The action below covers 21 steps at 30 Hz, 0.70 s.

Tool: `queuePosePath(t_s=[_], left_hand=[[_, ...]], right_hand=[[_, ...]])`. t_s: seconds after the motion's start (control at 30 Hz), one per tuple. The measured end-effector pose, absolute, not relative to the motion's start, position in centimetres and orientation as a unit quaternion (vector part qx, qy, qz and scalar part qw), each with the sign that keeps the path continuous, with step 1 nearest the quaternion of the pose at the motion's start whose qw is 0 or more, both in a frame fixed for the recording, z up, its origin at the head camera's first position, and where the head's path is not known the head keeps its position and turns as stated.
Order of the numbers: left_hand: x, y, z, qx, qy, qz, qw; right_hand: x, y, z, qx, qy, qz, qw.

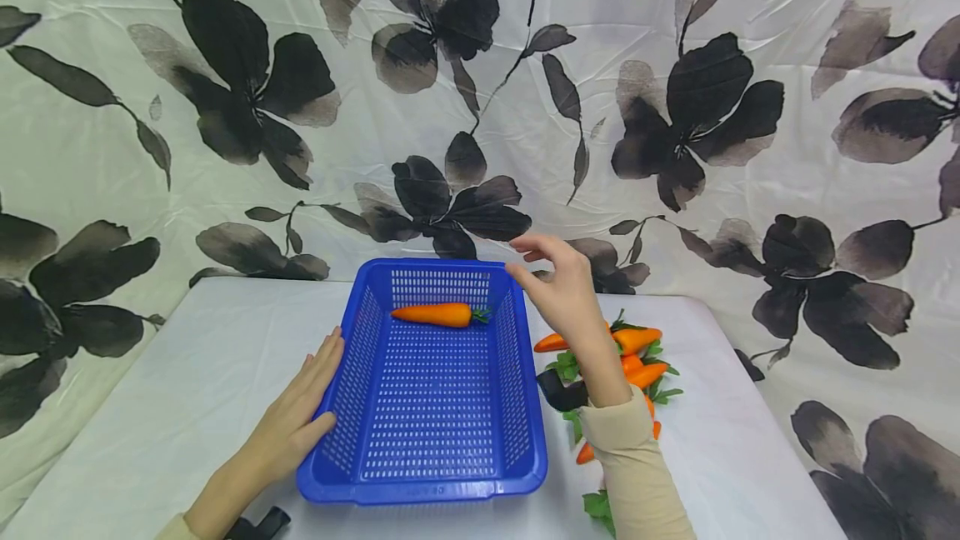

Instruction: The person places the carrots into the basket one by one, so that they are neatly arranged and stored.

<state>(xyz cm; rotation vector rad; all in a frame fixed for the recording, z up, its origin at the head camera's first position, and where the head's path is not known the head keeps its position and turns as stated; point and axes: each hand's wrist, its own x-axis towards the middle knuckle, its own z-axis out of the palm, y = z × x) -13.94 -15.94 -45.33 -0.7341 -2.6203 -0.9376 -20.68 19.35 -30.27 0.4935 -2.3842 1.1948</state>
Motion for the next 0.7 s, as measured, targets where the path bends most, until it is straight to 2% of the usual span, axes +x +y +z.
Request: queuePosePath(t_s=[0.43, 0.7], left_hand=[[-14.0, -16.0, -45.2, -0.258, -0.900, -0.325, 0.135], [-14.0, -16.0, -45.3, -0.258, -0.902, -0.321, 0.130]], right_hand=[[-15.6, 27.9, -30.6, 0.144, -0.878, 0.379, 0.253], [-13.8, 32.5, -33.4, 0.159, -0.863, 0.420, 0.233]])
